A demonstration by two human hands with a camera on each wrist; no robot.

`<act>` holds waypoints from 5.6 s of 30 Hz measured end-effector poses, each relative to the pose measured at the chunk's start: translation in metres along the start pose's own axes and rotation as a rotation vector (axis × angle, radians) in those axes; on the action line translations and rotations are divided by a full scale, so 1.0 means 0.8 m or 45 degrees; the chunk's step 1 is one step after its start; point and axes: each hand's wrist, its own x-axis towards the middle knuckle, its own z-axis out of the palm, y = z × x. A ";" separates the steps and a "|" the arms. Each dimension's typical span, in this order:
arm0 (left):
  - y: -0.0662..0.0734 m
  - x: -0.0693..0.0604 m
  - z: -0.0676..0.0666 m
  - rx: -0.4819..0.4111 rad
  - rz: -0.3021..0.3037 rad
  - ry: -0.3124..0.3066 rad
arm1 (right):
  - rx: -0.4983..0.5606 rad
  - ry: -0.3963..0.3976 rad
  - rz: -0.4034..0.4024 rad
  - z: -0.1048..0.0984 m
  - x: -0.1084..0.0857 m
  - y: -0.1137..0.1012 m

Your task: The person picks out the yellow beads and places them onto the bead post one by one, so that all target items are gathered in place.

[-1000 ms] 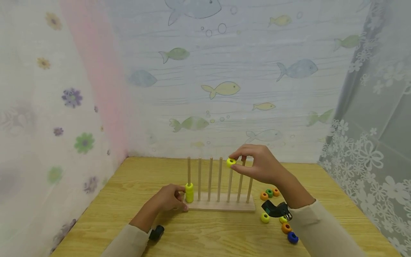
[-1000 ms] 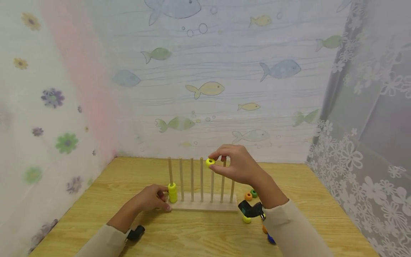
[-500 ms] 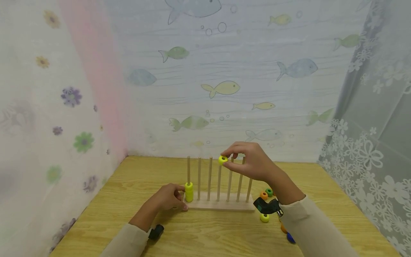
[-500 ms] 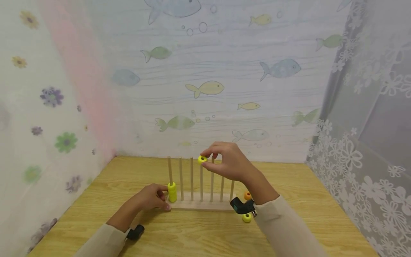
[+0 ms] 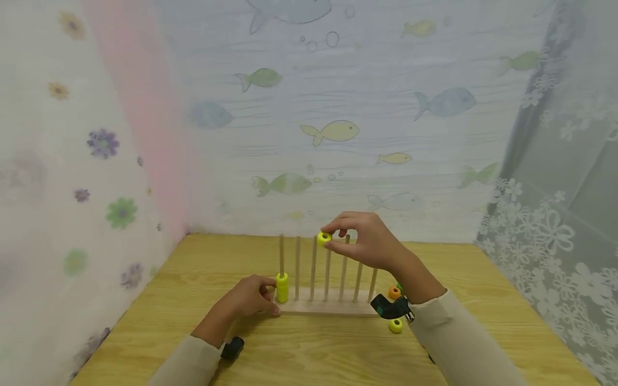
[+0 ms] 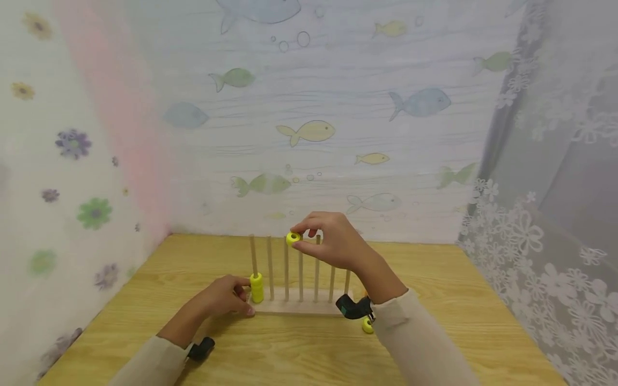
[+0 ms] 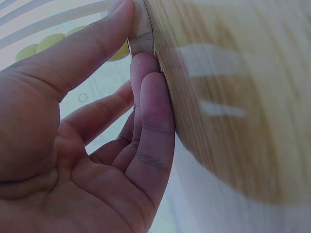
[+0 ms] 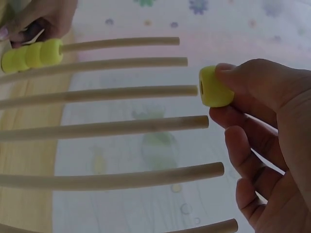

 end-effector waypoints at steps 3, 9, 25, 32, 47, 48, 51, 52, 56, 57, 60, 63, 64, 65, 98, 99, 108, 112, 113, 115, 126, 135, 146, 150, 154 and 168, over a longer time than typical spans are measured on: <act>0.001 0.002 0.001 -0.006 0.000 -0.004 | 0.010 -0.015 0.017 0.000 0.003 -0.001; 0.002 0.004 0.003 0.003 -0.015 -0.003 | 0.049 -0.034 0.031 0.005 0.009 -0.004; 0.004 0.006 0.000 -0.009 -0.032 -0.010 | 0.063 -0.018 -0.022 0.019 0.024 -0.016; 0.003 0.006 0.000 0.000 -0.031 -0.015 | 0.088 -0.019 -0.017 0.027 0.031 -0.022; 0.003 0.004 0.000 0.019 -0.050 -0.027 | 0.043 0.030 -0.008 0.046 0.047 -0.032; 0.004 0.004 0.000 0.015 -0.048 -0.027 | 0.041 0.035 -0.009 0.047 0.049 -0.033; 0.006 0.003 0.000 0.004 -0.045 -0.027 | 0.057 0.043 -0.011 0.049 0.052 -0.035; 0.006 0.003 0.000 0.001 -0.043 -0.025 | 0.059 0.044 -0.008 0.050 0.053 -0.035; 0.006 0.004 0.000 0.004 -0.042 -0.029 | 0.064 0.046 0.018 0.053 0.054 -0.035; 0.006 0.004 0.000 0.007 -0.041 -0.028 | 0.060 0.045 0.024 0.053 0.055 -0.034; 0.006 0.004 0.000 0.015 -0.042 -0.025 | 0.064 0.048 0.030 0.055 0.056 -0.033; 0.005 0.004 0.000 0.018 -0.046 -0.022 | 0.074 0.050 0.037 0.058 0.058 -0.033; 0.005 0.004 0.000 0.021 -0.047 -0.023 | 0.081 0.052 0.039 0.058 0.058 -0.034; 0.005 0.004 0.000 0.024 -0.047 -0.024 | 0.084 0.053 0.042 0.059 0.059 -0.034; 0.005 0.002 -0.001 0.041 -0.060 -0.022 | 0.117 0.093 0.096 0.069 0.064 -0.035; 0.006 0.002 0.000 0.040 -0.060 -0.022 | 0.115 0.090 0.101 0.070 0.065 -0.035; 0.008 0.001 -0.001 0.041 -0.063 -0.026 | 0.095 0.093 0.114 0.072 0.064 -0.036; 0.008 0.001 -0.001 0.030 -0.057 -0.030 | 0.096 0.094 0.109 0.072 0.064 -0.035; 0.008 0.000 -0.001 0.026 -0.057 -0.032 | 0.094 0.093 0.110 0.072 0.064 -0.035; 0.008 0.001 -0.001 0.023 -0.056 -0.034 | 0.094 0.089 0.116 0.072 0.064 -0.035; 0.007 0.001 0.000 0.044 -0.071 -0.032 | 0.091 0.055 0.150 0.074 0.063 -0.035; 0.007 0.002 0.000 0.050 -0.077 -0.033 | 0.078 0.054 0.147 0.072 0.062 -0.037; 0.008 0.002 0.000 0.061 -0.080 -0.030 | 0.066 0.079 0.113 0.074 0.062 -0.038; 0.007 0.002 -0.001 0.057 -0.082 -0.030 | 0.066 0.088 0.101 0.075 0.062 -0.037; 0.007 0.002 -0.001 0.056 -0.083 -0.029 | 0.084 0.090 0.096 0.077 0.062 -0.035; 0.005 0.004 -0.001 0.048 -0.072 -0.034 | 0.083 0.183 0.124 0.081 0.062 -0.034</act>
